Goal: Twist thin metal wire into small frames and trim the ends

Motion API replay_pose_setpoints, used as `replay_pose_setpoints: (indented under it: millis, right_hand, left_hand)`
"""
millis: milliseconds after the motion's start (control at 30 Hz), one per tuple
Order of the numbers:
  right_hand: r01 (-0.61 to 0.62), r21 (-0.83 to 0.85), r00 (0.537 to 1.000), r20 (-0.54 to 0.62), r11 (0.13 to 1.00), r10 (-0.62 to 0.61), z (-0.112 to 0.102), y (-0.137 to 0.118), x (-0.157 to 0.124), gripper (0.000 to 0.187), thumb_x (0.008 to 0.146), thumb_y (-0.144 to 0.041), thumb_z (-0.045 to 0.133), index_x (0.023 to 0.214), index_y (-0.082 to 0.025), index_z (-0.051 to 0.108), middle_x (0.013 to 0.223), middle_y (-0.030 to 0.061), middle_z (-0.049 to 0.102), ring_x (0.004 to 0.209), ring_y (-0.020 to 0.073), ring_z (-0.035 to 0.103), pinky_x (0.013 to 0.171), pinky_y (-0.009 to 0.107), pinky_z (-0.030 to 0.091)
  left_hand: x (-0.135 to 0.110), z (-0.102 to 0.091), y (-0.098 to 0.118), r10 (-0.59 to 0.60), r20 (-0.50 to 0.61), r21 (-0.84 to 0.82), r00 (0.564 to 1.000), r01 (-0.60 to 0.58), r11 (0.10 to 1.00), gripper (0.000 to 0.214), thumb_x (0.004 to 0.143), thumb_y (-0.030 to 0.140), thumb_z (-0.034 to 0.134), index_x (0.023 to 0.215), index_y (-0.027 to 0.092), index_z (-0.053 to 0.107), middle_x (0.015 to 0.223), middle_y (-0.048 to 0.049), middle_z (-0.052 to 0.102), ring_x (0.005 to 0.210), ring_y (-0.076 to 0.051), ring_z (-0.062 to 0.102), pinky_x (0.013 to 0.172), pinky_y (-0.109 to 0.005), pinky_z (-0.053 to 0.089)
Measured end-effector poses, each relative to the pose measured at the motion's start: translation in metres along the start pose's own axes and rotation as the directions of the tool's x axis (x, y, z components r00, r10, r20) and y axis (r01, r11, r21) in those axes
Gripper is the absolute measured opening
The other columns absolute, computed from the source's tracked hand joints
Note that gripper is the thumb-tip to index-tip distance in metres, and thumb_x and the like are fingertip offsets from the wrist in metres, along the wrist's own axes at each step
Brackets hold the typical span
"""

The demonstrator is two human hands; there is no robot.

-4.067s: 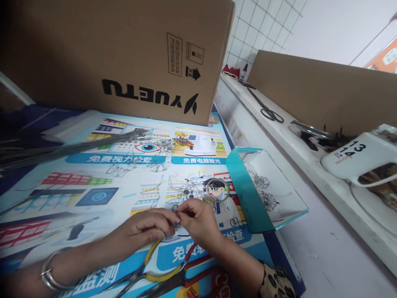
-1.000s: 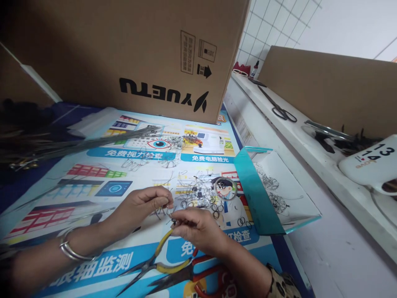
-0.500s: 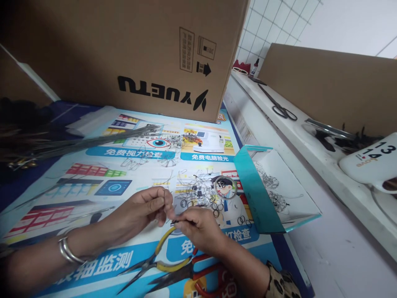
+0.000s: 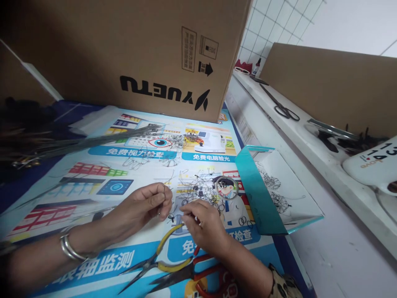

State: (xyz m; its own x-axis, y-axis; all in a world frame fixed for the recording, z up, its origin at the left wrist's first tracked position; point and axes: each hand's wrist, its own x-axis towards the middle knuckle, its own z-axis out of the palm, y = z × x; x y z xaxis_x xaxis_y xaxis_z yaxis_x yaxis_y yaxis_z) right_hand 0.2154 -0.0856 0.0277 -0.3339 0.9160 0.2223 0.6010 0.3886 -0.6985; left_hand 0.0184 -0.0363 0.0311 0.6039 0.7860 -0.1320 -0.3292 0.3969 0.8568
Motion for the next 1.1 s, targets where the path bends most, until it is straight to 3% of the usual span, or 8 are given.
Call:
replay_pose_setpoints:
  millis: [133,267,567,833,933,1100]
  right_hand:
    - [0.164,-0.238,0.982,-0.053,0.957,-0.181,0.006,-0.012,-0.003,0.02,0.079,-0.028,0.059,0.095,-0.017,0.056,0.086,0.0076,0.061,0.082,0.0194,0.055,0.071,0.032,0.045]
    - [0.265,-0.408,0.955,-0.015,0.873,-0.297,0.01,-0.014,-0.003,0.009,0.084,-0.021,0.051,0.09,-0.017,0.055,0.08,0.0066,0.061,0.077,0.0179,0.054,0.069,0.03,0.043]
    - [0.36,-0.521,0.926,0.099,0.774,-0.364,0.012,0.001,-0.011,0.013,0.08,-0.011,0.047,0.085,-0.017,0.057,0.074,0.0053,0.057,0.072,0.0182,0.048,0.064,0.032,0.038]
    - [0.47,-0.565,0.88,0.24,0.678,-0.41,-0.005,0.008,-0.007,0.014,0.087,-0.015,0.043,0.087,-0.016,0.057,0.078,0.0064,0.058,0.077,0.0183,0.049,0.067,0.032,0.038]
    - [0.44,-0.554,0.896,0.216,0.706,-0.389,-0.004,0.012,-0.005,0.015,0.086,-0.013,0.043,0.087,-0.016,0.058,0.079,0.0069,0.059,0.076,0.0187,0.048,0.067,0.033,0.038]
    - [0.283,-0.418,0.959,0.091,0.863,-0.27,0.008,0.006,0.0,0.013,0.085,-0.013,0.044,0.083,-0.016,0.056,0.079,0.0066,0.059,0.079,0.0179,0.051,0.073,0.032,0.041]
  left_hand:
    - [0.001,0.005,-0.006,-0.009,-0.014,-0.028,1.0,0.009,1.0,0.018,0.085,0.032,0.051,0.079,0.016,0.053,0.065,-0.0014,0.058,0.06,-0.011,0.051,0.06,-0.023,0.037]
    - [0.001,0.006,-0.009,-0.007,-0.012,-0.045,1.0,0.006,0.999,0.02,0.083,0.034,0.054,0.079,0.015,0.054,0.064,-0.0016,0.058,0.06,-0.012,0.051,0.06,-0.024,0.038]
    - [-0.001,0.006,-0.004,0.046,-0.089,0.106,0.995,-0.036,0.994,0.02,0.085,0.033,0.051,0.075,0.016,0.052,0.058,0.0019,0.051,0.056,-0.01,0.043,0.058,-0.023,0.033]
    - [0.002,-0.003,0.004,0.079,-0.142,0.133,0.987,-0.06,0.989,0.021,0.085,0.033,0.051,0.072,0.017,0.05,0.057,0.002,0.05,0.056,-0.011,0.043,0.056,-0.024,0.033]
    - [0.003,-0.003,0.003,0.076,-0.148,0.129,0.986,-0.057,0.99,0.02,0.085,0.033,0.051,0.072,0.017,0.051,0.057,0.0024,0.05,0.055,-0.011,0.042,0.055,-0.023,0.032]
    - [0.002,0.004,0.0,0.053,-0.098,0.142,0.994,-0.038,0.989,0.02,0.087,0.032,0.048,0.075,0.017,0.051,0.061,0.002,0.052,0.058,-0.01,0.044,0.059,-0.024,0.033]
